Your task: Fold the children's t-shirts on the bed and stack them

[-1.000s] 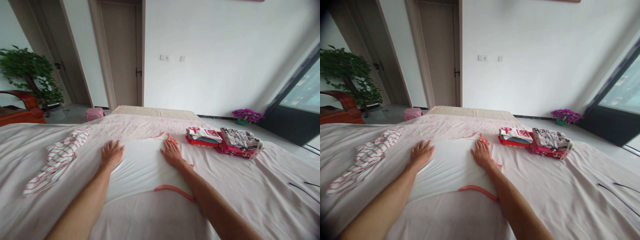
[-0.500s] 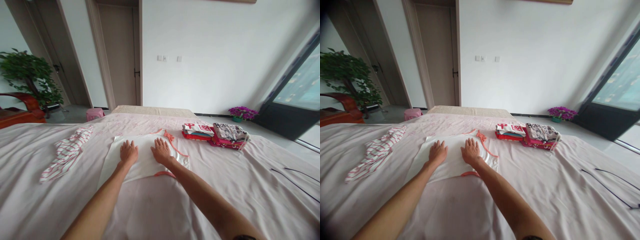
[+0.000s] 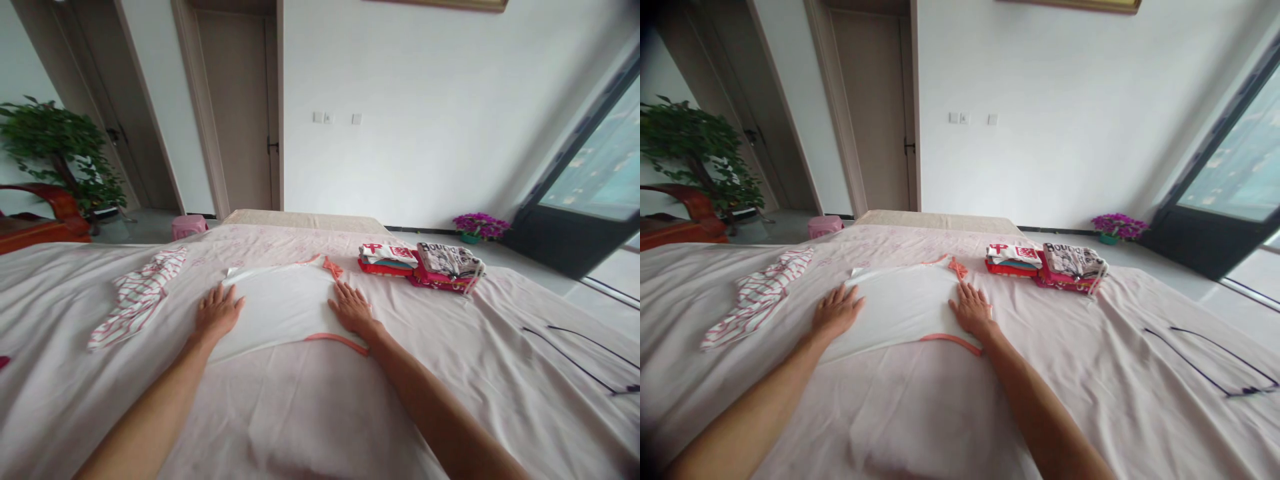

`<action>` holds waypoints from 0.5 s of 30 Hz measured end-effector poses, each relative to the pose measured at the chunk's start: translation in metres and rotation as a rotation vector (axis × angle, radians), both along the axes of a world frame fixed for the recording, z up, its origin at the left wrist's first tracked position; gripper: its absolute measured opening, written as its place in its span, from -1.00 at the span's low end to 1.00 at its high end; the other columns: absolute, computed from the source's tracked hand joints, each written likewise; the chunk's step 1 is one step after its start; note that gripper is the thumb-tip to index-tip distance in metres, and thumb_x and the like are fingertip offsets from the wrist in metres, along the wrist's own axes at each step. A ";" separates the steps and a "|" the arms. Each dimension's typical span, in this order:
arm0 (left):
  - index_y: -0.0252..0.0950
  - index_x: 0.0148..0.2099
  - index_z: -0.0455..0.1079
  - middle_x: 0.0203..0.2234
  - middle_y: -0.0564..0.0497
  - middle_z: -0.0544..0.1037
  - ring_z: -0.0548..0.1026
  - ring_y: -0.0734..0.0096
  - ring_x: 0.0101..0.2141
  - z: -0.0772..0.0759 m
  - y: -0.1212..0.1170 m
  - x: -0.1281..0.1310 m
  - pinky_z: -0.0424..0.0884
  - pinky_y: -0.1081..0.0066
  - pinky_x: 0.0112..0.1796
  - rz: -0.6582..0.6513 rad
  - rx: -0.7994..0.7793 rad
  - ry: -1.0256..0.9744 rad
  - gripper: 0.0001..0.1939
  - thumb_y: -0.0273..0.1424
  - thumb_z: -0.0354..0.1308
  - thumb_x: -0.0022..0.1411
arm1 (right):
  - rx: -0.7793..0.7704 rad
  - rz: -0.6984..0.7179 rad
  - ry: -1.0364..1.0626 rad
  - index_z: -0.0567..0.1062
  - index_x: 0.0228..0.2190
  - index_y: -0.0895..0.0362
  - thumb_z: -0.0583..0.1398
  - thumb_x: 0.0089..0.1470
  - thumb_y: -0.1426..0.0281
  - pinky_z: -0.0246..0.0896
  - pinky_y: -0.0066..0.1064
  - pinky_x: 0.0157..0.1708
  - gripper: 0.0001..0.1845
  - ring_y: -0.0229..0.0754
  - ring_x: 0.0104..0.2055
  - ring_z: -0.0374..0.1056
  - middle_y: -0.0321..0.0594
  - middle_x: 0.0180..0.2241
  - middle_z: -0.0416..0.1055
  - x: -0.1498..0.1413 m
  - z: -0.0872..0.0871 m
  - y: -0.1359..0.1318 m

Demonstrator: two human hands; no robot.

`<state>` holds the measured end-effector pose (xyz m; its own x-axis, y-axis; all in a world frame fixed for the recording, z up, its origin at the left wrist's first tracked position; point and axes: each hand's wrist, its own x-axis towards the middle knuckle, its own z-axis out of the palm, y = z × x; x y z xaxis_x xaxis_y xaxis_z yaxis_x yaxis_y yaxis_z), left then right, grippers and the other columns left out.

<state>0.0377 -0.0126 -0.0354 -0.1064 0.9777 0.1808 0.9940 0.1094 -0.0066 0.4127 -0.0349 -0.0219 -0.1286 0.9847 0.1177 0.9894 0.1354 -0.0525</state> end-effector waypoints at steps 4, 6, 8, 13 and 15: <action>-0.26 0.35 0.20 0.30 -0.26 0.23 0.16 -0.11 0.28 0.010 -0.012 0.004 0.02 -0.03 0.20 0.060 0.061 0.090 -0.38 -0.10 -0.25 0.39 | -0.006 -0.031 -0.013 0.05 0.35 0.22 -0.15 0.35 0.11 -0.32 -0.05 0.35 -0.31 -0.03 0.42 -0.18 -0.04 0.39 -0.10 0.011 0.002 -0.006; -0.33 0.31 0.25 0.29 -0.28 0.23 0.10 -0.12 0.30 0.018 -0.017 0.017 -0.05 -0.01 0.24 0.032 0.117 0.139 -0.43 -0.19 -0.19 0.39 | -0.015 -0.051 -0.023 0.08 0.34 0.23 -0.14 0.35 0.12 -0.37 -0.01 0.36 -0.32 -0.01 0.43 -0.20 -0.03 0.38 -0.10 0.007 0.005 -0.007; -0.39 0.30 0.27 0.30 -0.31 0.22 0.09 -0.10 0.32 0.025 -0.021 0.038 -0.07 0.03 0.25 -0.040 0.155 0.129 -0.45 -0.25 -0.17 0.39 | -0.001 -0.050 -0.030 0.10 0.33 0.25 -0.12 0.34 0.12 -0.41 0.01 0.35 -0.32 0.01 0.43 -0.24 -0.01 0.39 -0.11 -0.006 0.008 -0.011; -0.36 0.34 0.19 0.31 -0.28 0.22 0.15 -0.02 0.30 0.025 -0.037 0.102 0.09 0.08 0.22 -0.255 0.089 -0.074 -0.39 -0.14 -0.22 0.41 | 0.071 0.114 0.032 0.08 0.34 0.21 -0.14 0.35 0.10 -0.34 -0.06 0.36 -0.32 -0.03 0.43 -0.25 -0.05 0.39 -0.12 -0.059 0.009 -0.034; -0.30 0.35 0.18 0.32 -0.25 0.20 0.13 0.00 0.31 0.019 -0.045 0.115 0.07 0.08 0.23 -0.344 0.056 -0.104 -0.38 -0.10 -0.17 0.39 | 0.038 0.176 0.051 0.07 0.34 0.20 -0.14 0.35 0.09 -0.31 -0.08 0.36 -0.31 -0.02 0.43 -0.21 -0.07 0.38 -0.11 -0.072 0.007 -0.043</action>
